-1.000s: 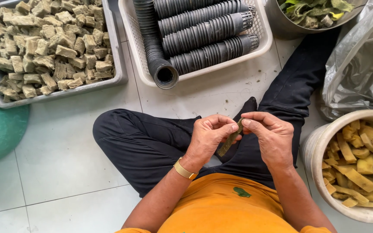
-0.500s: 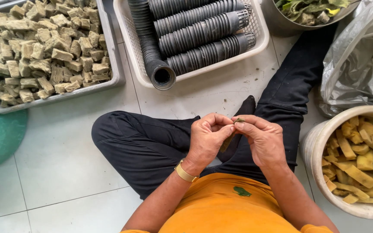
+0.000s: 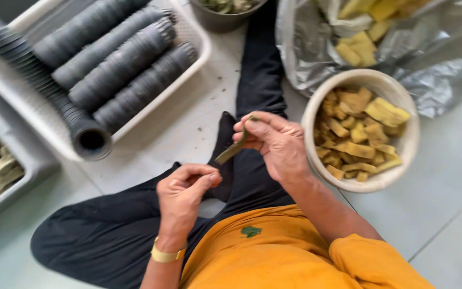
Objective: Preparing plant seedlings for hydroponic pots using rockwool and foam strips.
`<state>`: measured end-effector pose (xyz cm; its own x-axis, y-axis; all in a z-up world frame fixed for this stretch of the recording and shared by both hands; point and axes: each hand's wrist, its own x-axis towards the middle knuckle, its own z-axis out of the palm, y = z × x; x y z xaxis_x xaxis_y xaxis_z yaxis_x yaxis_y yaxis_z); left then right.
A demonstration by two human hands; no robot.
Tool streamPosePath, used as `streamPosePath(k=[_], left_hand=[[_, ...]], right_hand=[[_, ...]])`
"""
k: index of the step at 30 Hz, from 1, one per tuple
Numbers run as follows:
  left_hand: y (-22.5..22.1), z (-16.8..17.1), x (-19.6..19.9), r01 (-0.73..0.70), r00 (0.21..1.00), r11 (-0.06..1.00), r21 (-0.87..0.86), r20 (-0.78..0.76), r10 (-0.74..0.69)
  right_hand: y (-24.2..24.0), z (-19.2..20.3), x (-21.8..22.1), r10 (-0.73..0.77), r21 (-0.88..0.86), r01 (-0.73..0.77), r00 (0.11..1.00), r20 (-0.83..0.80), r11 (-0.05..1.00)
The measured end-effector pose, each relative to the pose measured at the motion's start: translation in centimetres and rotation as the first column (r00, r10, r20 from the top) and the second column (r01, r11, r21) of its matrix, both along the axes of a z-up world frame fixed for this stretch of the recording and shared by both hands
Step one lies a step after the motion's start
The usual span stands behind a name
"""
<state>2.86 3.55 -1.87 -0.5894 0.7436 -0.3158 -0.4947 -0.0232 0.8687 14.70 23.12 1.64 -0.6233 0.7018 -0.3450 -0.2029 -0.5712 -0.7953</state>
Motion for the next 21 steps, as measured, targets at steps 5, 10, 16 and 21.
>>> streamPosePath(k=[5, 10, 16, 21], left_hand=[[-0.7, -0.5, -2.2, -0.094, 0.975, 0.970, -0.224, -0.218, 0.044], [0.7, 2.8, -3.7, -0.189, 0.591, 0.925, -0.329, -0.791, -0.160], [1.0, 1.2, -2.8, -0.129, 0.543, 0.906, -0.404, -0.793, -0.276], [2.1, 2.0, -1.9, -0.054, 0.527, 0.919, -0.390, -0.793, -0.305]], right_hand=[[5.5, 6.1, 6.7, -0.339, 0.609, 0.059, 0.870, 0.357, 0.791], [13.3, 3.4, 19.4, -0.596, 0.803, -0.269, 0.555, 0.580, 0.532], [15.4, -2.0, 23.8, -0.520, 0.682, -0.166, 0.528, 0.672, 0.712], [12.7, -1.2, 22.2, -0.551, 0.764, -0.133, 0.616, 0.562, 0.631]])
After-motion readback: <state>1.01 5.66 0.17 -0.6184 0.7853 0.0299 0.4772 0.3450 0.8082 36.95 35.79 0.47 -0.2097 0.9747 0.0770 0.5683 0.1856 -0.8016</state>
